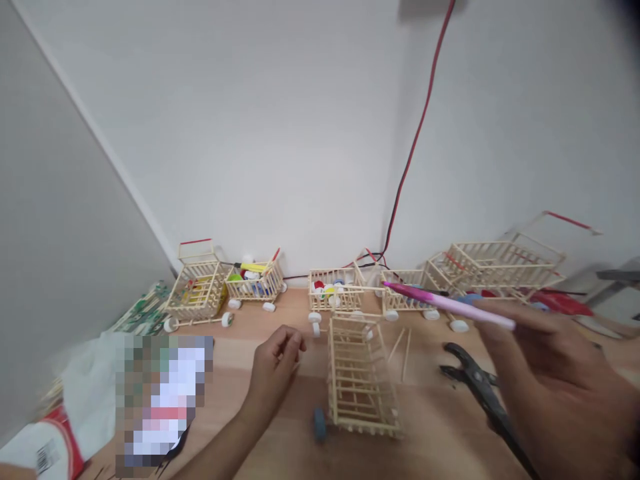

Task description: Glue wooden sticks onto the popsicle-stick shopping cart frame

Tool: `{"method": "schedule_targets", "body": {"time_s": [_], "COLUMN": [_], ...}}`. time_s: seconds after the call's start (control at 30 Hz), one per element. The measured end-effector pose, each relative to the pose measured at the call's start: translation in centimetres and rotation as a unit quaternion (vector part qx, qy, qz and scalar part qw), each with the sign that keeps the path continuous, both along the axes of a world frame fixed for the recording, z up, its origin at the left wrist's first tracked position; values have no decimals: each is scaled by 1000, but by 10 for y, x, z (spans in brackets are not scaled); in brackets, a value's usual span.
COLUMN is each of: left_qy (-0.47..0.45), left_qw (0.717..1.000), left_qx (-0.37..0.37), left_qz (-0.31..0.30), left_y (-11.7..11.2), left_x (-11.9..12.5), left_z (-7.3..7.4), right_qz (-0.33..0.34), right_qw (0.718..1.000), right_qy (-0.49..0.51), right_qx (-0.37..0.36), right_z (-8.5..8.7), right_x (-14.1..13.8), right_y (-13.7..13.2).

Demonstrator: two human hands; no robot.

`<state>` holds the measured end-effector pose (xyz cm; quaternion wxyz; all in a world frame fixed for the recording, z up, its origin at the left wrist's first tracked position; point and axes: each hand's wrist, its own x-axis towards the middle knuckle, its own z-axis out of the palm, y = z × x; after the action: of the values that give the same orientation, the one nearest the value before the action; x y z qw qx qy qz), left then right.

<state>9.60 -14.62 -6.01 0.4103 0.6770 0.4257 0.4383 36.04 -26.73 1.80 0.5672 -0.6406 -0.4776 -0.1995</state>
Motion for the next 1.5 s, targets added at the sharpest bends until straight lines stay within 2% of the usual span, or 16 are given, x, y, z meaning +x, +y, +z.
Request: {"method": "schedule_targets", "body": {"time_s": [0.1,0.27,0.47,0.57,0.7,0.93,1.1,1.5], "left_qy": [-9,-22,-27,-23,-19,-28,-35,-30], "left_qw": [1000,999,996,991,982,965,955,946], "left_qx": [0,4,64,108,170,235,266,290], "left_qz": [-14,-47,-62,-71,-83,-118,-123,-145], "left_y": [-5,-9,-14,-17,-20,-21,-21,-19], "left_x": [1,3,2,2,3,3,3,2], "left_z": [6,8,7,8,10,12,13,9], "right_qz": [18,35,27,36,11,19,10,17], "right_qw": [996,988,990,989,990,986,986,988], "right_qy": [-80,-147,-131,-138,-134,-163,-163,-154], "right_qx": [-16,-20,-44,-37,-36,-18,-20,-16], "right_z": [10,12,7,4,-1,-1,0,-2], "right_x": [-24,-31,-40,-39,-36,-40,-40,-41], "right_y": [11,17,22,24,25,31,31,33]}}
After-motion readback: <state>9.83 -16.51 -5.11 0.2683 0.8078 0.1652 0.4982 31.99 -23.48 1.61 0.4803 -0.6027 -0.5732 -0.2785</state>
